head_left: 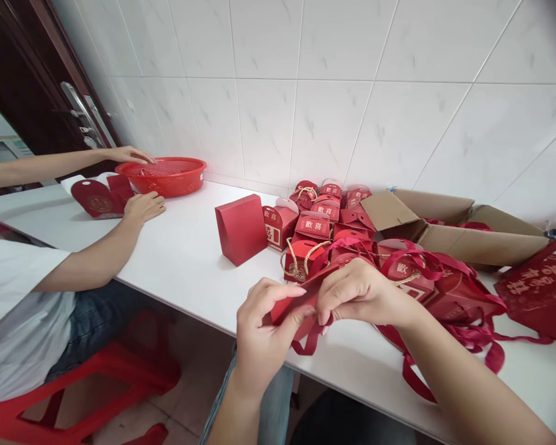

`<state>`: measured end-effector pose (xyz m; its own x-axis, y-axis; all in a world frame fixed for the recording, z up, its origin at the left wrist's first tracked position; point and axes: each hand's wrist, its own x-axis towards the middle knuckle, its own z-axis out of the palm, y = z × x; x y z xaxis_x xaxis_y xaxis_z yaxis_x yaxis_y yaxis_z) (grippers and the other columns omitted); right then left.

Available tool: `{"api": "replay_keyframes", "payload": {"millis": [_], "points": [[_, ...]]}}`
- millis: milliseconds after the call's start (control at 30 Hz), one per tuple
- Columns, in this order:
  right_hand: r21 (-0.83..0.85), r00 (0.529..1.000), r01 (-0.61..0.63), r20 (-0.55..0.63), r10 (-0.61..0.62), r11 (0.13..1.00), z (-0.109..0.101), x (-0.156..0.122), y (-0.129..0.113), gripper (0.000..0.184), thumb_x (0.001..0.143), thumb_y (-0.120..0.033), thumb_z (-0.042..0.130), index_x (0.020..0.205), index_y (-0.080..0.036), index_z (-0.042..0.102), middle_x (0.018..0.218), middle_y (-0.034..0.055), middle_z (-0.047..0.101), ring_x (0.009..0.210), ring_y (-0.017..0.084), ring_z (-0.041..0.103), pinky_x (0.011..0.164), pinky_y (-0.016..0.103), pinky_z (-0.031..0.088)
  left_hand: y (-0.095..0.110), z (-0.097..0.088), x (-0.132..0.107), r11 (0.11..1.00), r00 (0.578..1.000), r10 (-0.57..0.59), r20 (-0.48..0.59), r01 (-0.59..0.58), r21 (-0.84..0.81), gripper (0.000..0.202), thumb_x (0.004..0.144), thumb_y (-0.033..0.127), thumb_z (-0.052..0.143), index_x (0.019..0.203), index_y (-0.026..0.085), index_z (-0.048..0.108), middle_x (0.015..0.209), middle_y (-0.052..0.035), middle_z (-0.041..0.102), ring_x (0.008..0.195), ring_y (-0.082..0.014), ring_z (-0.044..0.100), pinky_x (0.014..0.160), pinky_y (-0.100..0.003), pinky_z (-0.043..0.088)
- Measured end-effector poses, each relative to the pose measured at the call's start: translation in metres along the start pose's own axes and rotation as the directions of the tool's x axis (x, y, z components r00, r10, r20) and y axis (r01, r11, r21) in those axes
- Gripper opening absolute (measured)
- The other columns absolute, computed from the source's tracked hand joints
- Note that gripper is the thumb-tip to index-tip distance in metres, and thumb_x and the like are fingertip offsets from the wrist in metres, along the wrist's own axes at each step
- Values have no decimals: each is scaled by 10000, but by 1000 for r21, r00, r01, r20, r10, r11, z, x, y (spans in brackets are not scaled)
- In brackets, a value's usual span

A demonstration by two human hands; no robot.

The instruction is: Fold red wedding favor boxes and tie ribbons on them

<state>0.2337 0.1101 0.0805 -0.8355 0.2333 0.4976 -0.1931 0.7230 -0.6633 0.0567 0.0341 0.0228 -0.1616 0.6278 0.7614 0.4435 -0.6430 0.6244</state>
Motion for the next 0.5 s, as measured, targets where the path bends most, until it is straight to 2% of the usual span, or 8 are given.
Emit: {"api": "replay_keyframes", "payload": {"millis": [167, 333, 500], "points": [[-147, 997, -49, -70, 39, 988, -1, -1, -5, 99, 888, -174, 642, 809, -155, 698, 748, 40, 739, 658, 105, 687, 604, 175, 530, -5, 2, -1, 997, 998, -54, 19, 55, -49, 151, 822, 160, 696, 950, 235, 666, 810, 5, 642, 743, -142, 641, 684, -253, 516], [-254, 970, -160, -220, 104, 954, 3, -2, -12, 138, 851, -269, 707, 778, -166, 652, 685, 12, 710, 576, 94, 637, 534, 172, 487, -8, 5, -5, 996, 996, -92, -14, 92, -12, 190, 844, 151, 657, 1008, 246, 644, 891, -6, 676, 828, -156, 662, 747, -259, 525], [-396, 953, -226, -278, 118, 890, 11, 0, -19, 128, 877, -254, 675, 786, -174, 635, 684, 1, 692, 571, 84, 620, 531, 161, 465, -8, 7, -9, 991, 992, -126, -20, 125, -45, 137, 829, 156, 670, 939, 224, 623, 838, -5, 665, 765, -157, 661, 706, -264, 530]]}}
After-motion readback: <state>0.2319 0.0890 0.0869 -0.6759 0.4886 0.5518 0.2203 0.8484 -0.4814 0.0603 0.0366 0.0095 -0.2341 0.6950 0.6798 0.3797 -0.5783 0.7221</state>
